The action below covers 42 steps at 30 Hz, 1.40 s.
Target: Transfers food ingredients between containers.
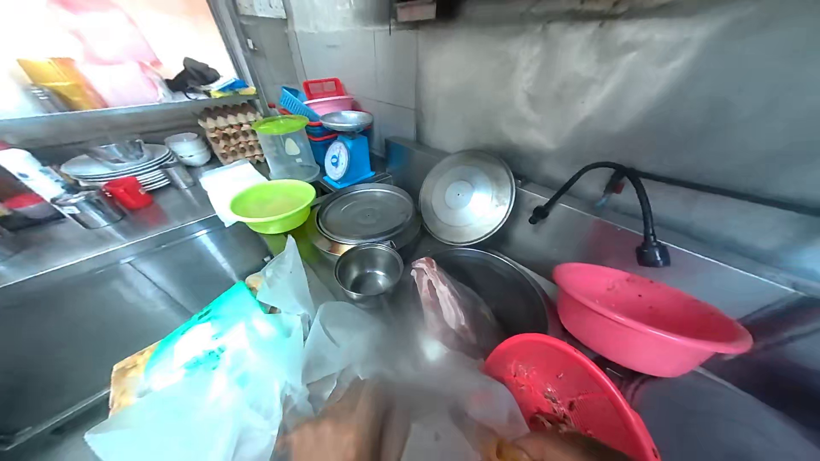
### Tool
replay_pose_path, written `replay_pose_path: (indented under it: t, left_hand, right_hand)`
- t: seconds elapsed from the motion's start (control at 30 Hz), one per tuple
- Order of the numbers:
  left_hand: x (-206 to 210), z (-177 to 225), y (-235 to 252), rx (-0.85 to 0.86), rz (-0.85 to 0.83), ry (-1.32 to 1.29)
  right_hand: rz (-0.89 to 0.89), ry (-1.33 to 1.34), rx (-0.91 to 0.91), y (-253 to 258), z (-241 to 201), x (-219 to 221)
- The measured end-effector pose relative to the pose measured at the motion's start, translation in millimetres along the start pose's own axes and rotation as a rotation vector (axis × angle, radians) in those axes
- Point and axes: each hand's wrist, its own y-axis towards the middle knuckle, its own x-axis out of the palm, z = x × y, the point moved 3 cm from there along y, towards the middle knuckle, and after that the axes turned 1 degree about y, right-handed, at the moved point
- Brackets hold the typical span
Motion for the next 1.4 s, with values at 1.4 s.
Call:
replay_pose_path:
  t: [1.4]
  left_hand:
    - [39,-24,30,-0.001,-0.011,-0.479]
  right_hand:
    - [-0.201,-0.136,0.614,-18,280,46]
